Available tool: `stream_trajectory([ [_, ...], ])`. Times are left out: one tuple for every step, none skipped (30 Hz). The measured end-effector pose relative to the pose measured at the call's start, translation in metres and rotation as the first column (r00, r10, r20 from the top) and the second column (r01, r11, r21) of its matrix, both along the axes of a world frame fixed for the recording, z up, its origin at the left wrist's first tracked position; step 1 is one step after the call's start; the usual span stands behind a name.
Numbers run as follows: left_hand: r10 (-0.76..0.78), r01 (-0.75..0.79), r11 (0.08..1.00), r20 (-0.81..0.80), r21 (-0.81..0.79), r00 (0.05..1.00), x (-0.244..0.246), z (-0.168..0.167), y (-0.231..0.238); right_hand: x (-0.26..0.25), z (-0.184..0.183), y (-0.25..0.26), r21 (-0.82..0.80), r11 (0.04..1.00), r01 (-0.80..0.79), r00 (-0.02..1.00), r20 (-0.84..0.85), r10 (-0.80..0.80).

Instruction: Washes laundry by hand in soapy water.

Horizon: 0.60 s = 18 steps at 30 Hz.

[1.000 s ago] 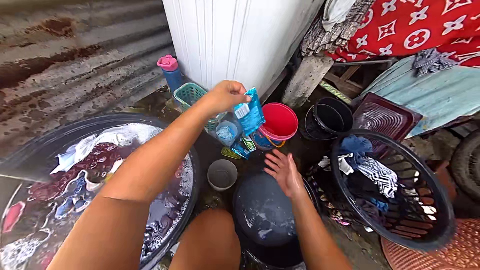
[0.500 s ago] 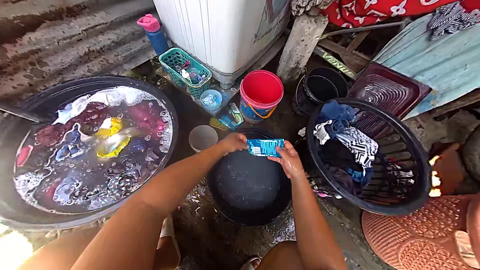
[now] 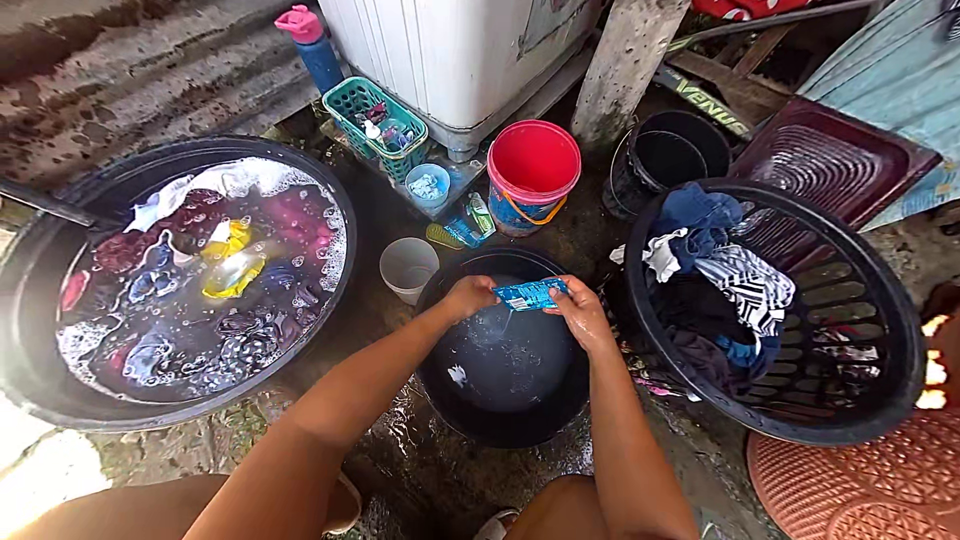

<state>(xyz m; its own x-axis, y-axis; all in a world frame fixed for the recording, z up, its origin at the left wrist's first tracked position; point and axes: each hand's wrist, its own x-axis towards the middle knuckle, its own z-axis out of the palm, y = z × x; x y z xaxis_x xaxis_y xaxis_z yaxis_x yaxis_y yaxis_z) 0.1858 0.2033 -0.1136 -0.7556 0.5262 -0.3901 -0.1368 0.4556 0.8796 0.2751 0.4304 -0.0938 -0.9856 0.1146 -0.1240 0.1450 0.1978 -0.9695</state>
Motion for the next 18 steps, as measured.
stream_trajectory([
  [0.006,-0.006,1.000,-0.011,0.003,1.000,0.003,0.002,-0.002,0.000,-0.001,0.000,0.005,1.000,0.001,1.000,-0.003,-0.001],
  [0.021,-0.021,1.000,-0.022,0.009,1.000,0.008,0.005,-0.003,0.001,-0.002,-0.001,0.009,1.000,0.002,1.000,-0.003,-0.002],
  [0.031,-0.031,0.999,-0.022,0.012,0.999,0.012,0.007,-0.003,0.001,-0.003,-0.001,0.014,1.000,0.002,1.000,0.001,-0.002],
  [0.039,-0.038,0.999,-0.016,0.013,0.999,0.013,0.006,-0.004,0.002,-0.004,-0.001,0.021,1.000,0.002,1.000,0.004,-0.002],
  [0.047,-0.047,0.999,-0.008,0.014,0.999,0.014,0.003,-0.004,0.002,-0.006,-0.002,0.026,1.000,0.002,1.000,0.007,-0.002],
  [0.056,-0.056,0.998,-0.005,0.019,0.998,0.013,-0.002,-0.003,0.002,-0.008,-0.002,0.026,1.000,-0.001,1.000,0.009,0.001],
  [0.064,-0.064,0.997,0.000,0.031,0.998,0.013,-0.008,-0.003,0.002,-0.009,-0.002,0.028,1.000,-0.003,1.000,0.013,0.002],
  [0.069,-0.069,0.997,0.007,0.041,0.998,0.014,-0.014,-0.003,0.002,-0.010,-0.002,0.031,1.000,-0.006,1.000,0.018,0.006],
  [0.070,-0.070,0.996,0.016,0.049,0.997,0.014,-0.020,-0.003,0.002,-0.010,-0.001,0.038,0.999,-0.010,1.000,0.019,0.009],
  [0.071,-0.072,0.996,0.025,0.054,0.997,0.014,-0.024,-0.003,0.002,-0.012,-0.001,0.046,0.999,-0.013,1.000,0.019,0.012],
  [0.072,-0.074,0.996,0.033,0.057,0.997,0.015,-0.029,-0.004,0.002,-0.013,-0.001,0.048,0.999,-0.015,1.000,0.018,0.014],
  [0.076,-0.078,0.995,0.043,0.061,0.996,0.015,-0.032,-0.004,0.002,-0.015,-0.001,0.041,0.999,-0.014,1.000,0.021,0.013],
  [0.082,-0.084,0.995,0.047,0.060,0.996,0.016,-0.031,-0.004,0.002,-0.016,-0.001,0.023,1.000,-0.001,1.000,0.030,0.001],
  [0.087,-0.089,0.995,0.045,0.054,0.995,0.018,-0.028,-0.005,0.003,-0.017,-0.001,-0.016,1.000,0.023,0.999,0.047,-0.022],
  [0.096,-0.097,0.994,0.030,0.049,0.995,0.019,-0.021,-0.005,0.004,-0.020,-0.003,-0.072,0.995,0.062,0.996,0.065,-0.057],
  [0.103,-0.103,0.993,-0.001,0.056,0.995,0.020,-0.015,-0.007,0.005,-0.023,-0.005,-0.141,0.983,0.117,0.991,0.089,-0.105],
  [0.111,-0.108,0.991,-0.043,0.081,0.993,0.019,-0.011,-0.009,0.006,-0.028,-0.008,-0.210,0.963,0.171,0.982,0.119,-0.149],
  [0.117,-0.105,0.988,-0.100,0.117,0.988,0.015,-0.011,-0.011,0.005,-0.035,-0.010,-0.273,0.938,0.214,0.972,0.153,-0.178],
])
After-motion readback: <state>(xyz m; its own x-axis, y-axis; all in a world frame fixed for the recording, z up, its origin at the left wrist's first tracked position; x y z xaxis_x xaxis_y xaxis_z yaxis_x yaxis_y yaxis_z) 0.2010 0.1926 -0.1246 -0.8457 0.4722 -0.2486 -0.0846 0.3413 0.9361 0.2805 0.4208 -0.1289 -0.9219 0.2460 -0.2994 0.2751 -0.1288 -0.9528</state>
